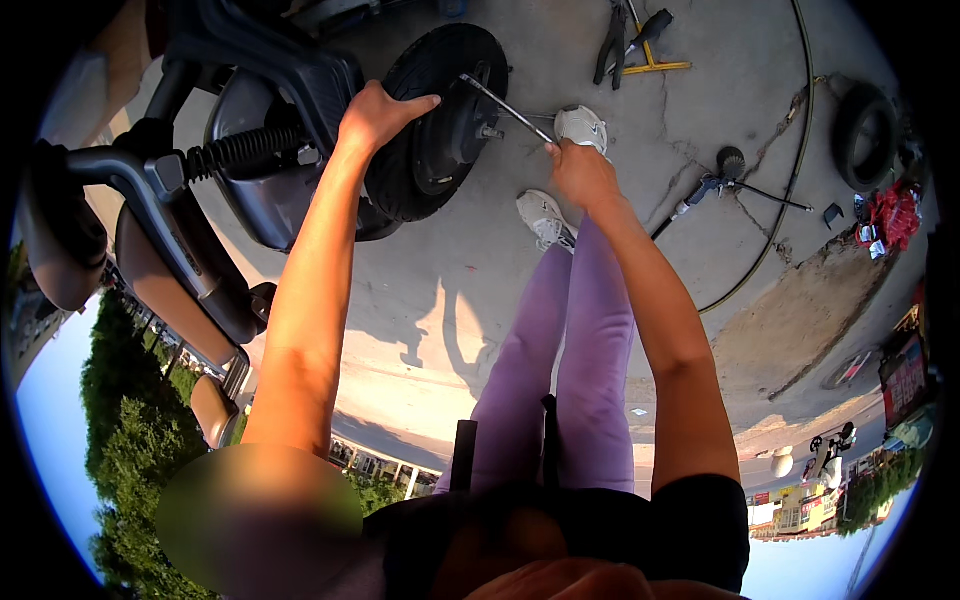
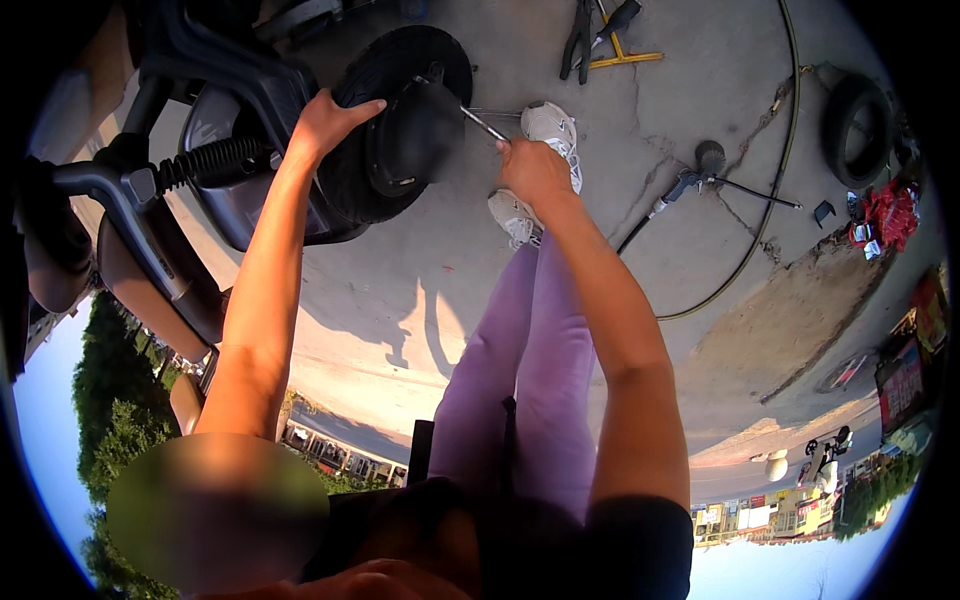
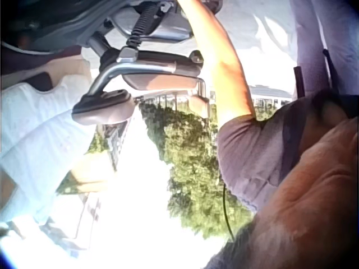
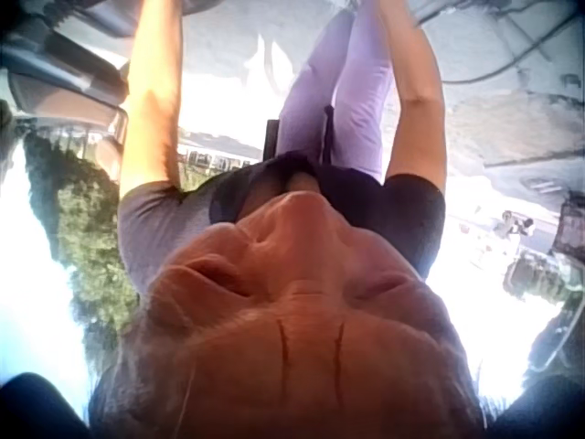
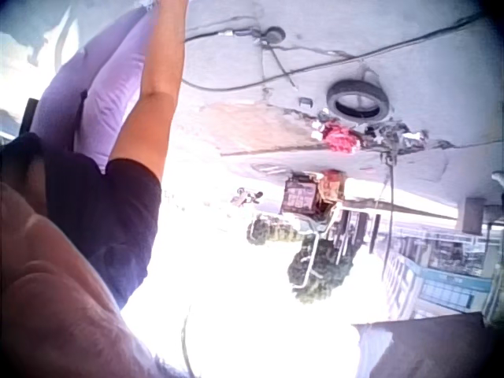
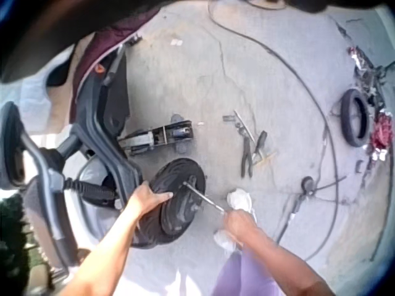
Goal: The person uses a tire iron to pry the tire bead off the rim of a motorcycle wheel. They repeatedly insert the tool between the tire and rim, leveraging it to separate the rubber from the metal. The person then removes the tire from the rim and places it on the ground.
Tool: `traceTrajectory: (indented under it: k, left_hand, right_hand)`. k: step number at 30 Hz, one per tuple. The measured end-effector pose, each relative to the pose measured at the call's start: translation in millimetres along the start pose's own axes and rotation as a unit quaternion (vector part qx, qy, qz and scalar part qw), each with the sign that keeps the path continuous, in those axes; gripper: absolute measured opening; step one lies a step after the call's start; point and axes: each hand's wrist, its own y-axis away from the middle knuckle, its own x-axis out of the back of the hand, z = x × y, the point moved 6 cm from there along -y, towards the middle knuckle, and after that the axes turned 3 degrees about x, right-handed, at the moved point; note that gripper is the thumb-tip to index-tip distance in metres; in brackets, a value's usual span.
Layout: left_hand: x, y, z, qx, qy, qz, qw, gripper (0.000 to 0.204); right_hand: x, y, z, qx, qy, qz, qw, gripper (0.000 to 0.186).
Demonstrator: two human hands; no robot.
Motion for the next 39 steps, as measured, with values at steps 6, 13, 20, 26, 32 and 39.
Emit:
traceTrajectory:
  k: [6, 13, 20, 26, 32, 39]
  left_hand:
    - [0, 6, 17, -0.08, 0.031, 0.073, 0.994, 0.106]
    - [1, -4, 27, -0.054, 0.03, -0.008, 0.998, 0.113]
    - [-2, 7, 20, -0.064, 0.068, -0.01, 0.996, 0.108]
    - [-4, 3, 17, -0.046, 0.082, -0.007, 0.996, 0.103]
    - [-1, 9, 12, -0.043, 0.055, 0.036, 0.997, 0.098]
    - [2, 6, 19, -0.059, 0.06, 0.043, 0.996, 0.096]
  right_hand:
    - [0, -42, 45, 0.053, 0.043, -0.016, 0.998, 0.04]
    - [-4, -42, 40, 0.025, 0.017, -0.018, 0.999, 0.045]
    - [-38, -19, 37, -0.024, -0.123, -0.102, 0.987, 0.058]
    - [-58, -5, 115, -0.105, 0.07, -0.161, 0.979, 0.05]
    - [-65, 50, 116, -0.098, -0.136, -0.053, 0.984, 0.05]
    - [-64, -7, 53, -0.06, -0.13, -0.035, 0.989, 0.058]
